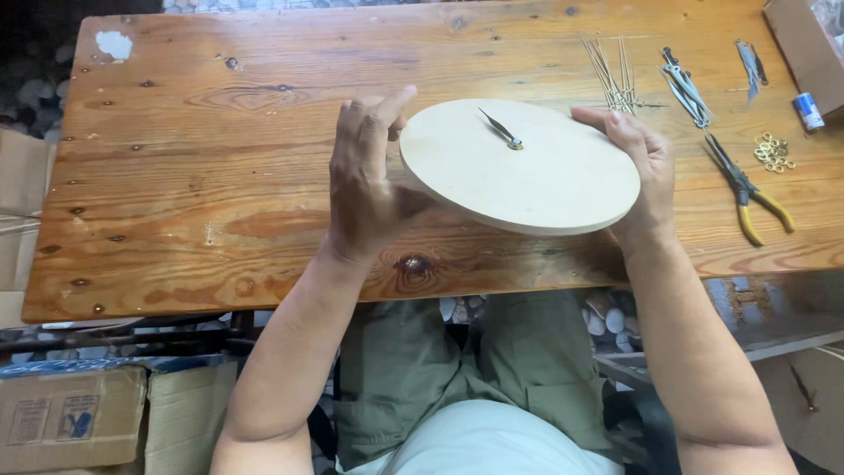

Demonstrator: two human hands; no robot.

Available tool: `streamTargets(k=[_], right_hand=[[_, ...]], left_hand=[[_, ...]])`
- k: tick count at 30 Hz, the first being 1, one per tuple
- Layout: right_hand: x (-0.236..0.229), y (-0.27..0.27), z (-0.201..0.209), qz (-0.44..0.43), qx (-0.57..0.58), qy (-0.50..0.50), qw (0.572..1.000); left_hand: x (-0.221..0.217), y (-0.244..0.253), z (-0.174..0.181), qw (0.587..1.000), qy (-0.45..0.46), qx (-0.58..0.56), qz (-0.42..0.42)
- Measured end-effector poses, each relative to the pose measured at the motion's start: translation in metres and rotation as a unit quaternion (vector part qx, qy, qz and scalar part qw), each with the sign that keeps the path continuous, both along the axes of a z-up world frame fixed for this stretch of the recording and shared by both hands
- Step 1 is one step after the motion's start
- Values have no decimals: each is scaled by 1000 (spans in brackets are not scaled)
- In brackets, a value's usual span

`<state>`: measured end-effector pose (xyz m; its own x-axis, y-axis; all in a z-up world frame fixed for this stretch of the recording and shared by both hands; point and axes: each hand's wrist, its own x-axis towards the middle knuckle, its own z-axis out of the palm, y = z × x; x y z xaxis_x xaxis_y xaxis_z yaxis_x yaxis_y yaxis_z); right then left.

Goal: The person assembles a clock mechanism on a round wooden board. They insert a metal spindle into the center, attach a metal hand, and secure it with a small nut. The person repeatedly adjusts and tests the hand's movement.

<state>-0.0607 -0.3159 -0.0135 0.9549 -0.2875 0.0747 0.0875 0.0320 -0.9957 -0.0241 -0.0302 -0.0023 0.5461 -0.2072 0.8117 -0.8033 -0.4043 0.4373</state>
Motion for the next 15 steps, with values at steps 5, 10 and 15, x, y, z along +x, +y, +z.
streamTargets(k=[5,10,15], right_hand=[[7,-12,-22,23,18,-36,999],[11,-16,-21,53,32,-20,998],[9,-20,-24,87,-18,-6,996]], left_hand=[[13,1,-19,999,-46,-21,7],[12,1,-23,995,-96,-8,24],[8,4,-27,990,-136,11,37]])
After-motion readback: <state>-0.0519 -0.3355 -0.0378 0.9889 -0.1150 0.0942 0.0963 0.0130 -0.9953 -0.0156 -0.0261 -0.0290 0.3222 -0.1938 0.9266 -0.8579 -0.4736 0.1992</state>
